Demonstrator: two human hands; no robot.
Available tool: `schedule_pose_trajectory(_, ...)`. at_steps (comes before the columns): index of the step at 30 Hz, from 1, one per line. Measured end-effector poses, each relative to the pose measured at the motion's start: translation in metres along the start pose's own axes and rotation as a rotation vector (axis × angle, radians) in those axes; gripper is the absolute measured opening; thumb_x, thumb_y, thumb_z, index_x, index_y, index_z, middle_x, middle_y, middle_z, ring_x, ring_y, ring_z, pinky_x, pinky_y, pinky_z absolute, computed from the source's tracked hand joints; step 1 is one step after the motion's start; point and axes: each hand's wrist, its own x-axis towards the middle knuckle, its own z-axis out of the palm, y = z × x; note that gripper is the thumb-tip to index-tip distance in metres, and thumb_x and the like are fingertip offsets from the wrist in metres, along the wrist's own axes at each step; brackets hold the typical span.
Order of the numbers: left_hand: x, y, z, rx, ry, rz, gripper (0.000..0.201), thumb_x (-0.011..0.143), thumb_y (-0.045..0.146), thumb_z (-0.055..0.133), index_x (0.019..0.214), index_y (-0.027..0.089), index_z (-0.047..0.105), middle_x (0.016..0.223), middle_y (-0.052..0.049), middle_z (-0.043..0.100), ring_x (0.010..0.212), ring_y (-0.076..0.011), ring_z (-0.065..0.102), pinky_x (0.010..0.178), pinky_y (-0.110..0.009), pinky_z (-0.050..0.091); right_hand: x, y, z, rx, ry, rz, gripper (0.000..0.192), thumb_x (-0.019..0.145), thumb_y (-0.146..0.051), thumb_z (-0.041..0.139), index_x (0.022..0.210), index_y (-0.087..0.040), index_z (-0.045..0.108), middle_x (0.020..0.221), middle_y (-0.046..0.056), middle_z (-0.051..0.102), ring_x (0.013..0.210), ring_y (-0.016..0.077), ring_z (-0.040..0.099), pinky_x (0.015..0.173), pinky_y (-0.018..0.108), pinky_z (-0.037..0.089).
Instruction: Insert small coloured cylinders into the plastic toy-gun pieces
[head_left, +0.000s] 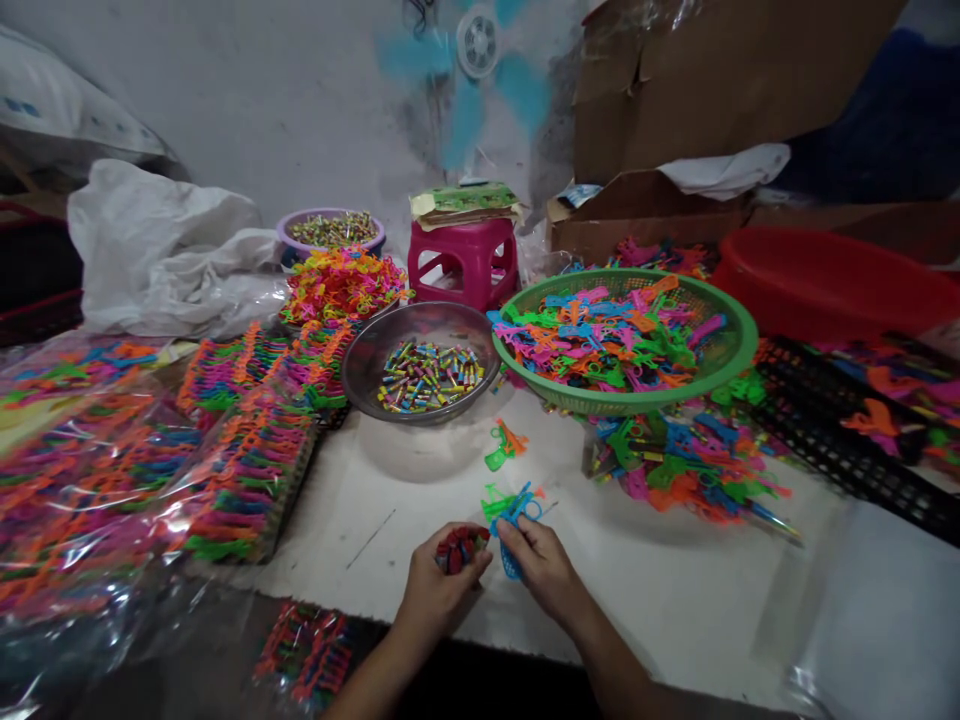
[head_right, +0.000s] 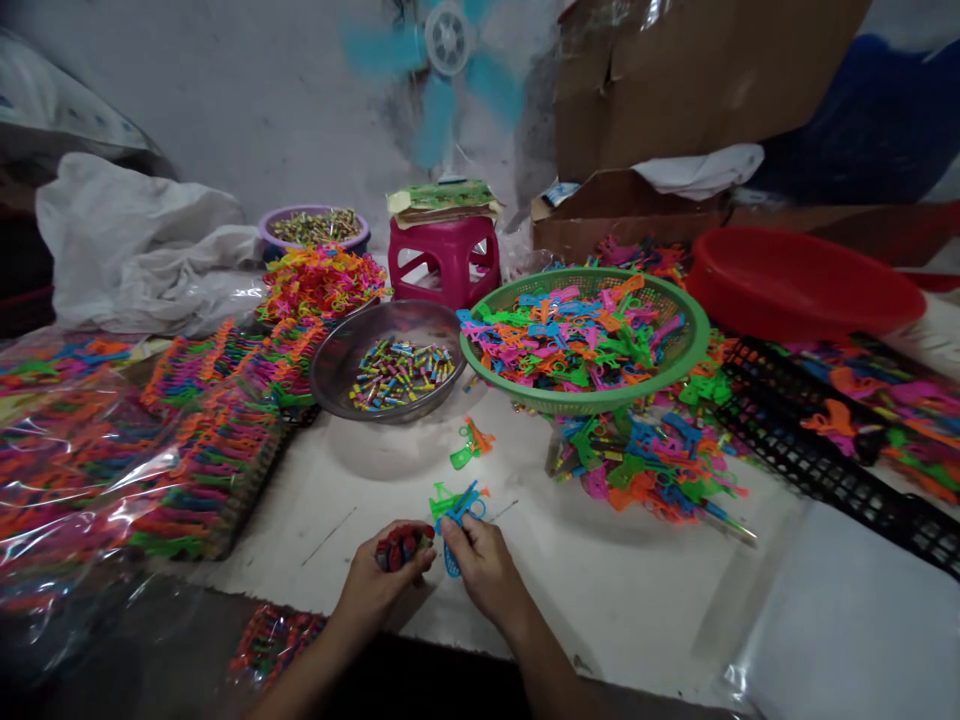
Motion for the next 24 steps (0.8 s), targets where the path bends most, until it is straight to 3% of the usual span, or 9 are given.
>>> schedule_pose_trajectory(7, -0.001, -0.002, 0.003, -0.101, -0.094, -0.107, 0.037, 0.059, 0.039, 0.067, 0.081, 0.011, 0.057, 0.046, 0.004, 0.051, 0.039, -0.0090, 0.047, 0.036, -0.021, 0.043, -0.004, -0.010, -0.003, -0.097, 0.005, -0.019, 0.037, 0.081, -0.045, 0.040, 0.056, -0.018, 0.043, 0.050, -0.005, 0.035, 0.049, 0.0087, 0.035, 0.045, 0.020, 0.027)
schedule_pose_trajectory(10, -0.002, -0.003, 0.005, -0.086, -0.115, -0.109, 0.035, 0.058, 0.039, 0.068, 0.077, 0.012, 0.056, 0.044, 0.005, 0.049, 0.035, -0.0067, 0.043, 0.033, -0.019, 0.039, -0.004, -0.012, -0.001, -0.149, -0.016, -0.062, 0.037, 0.082, -0.043, 0.040, 0.056, -0.018, 0.043, 0.051, -0.004, 0.038, 0.050, 0.0090, 0.037, 0.048, 0.021, 0.028)
schedule_pose_trajectory(15, -0.003, 0.004, 0.008, -0.129, -0.030, -0.124, 0.040, 0.056, 0.041, 0.069, 0.079, 0.011, 0.057, 0.042, 0.005, 0.050, 0.034, -0.0071, 0.044, 0.033, -0.018, 0.038, -0.004, -0.014, -0.001, -0.115, 0.028, -0.041, 0.037, 0.082, -0.044, 0.039, 0.057, -0.018, 0.042, 0.049, -0.005, 0.034, 0.048, 0.0084, 0.035, 0.047, 0.021, 0.028)
schedule_pose_trajectory(24, -0.001, -0.001, 0.007, -0.145, -0.090, -0.142, 0.039, 0.059, 0.039, 0.067, 0.083, 0.010, 0.055, 0.043, 0.004, 0.050, 0.035, -0.0077, 0.044, 0.032, -0.019, 0.038, -0.009, -0.009, -0.003, -0.084, 0.011, -0.017, 0.035, 0.082, -0.043, 0.041, 0.059, -0.017, 0.047, 0.050, -0.005, 0.037, 0.050, 0.0089, 0.036, 0.048, 0.021, 0.029)
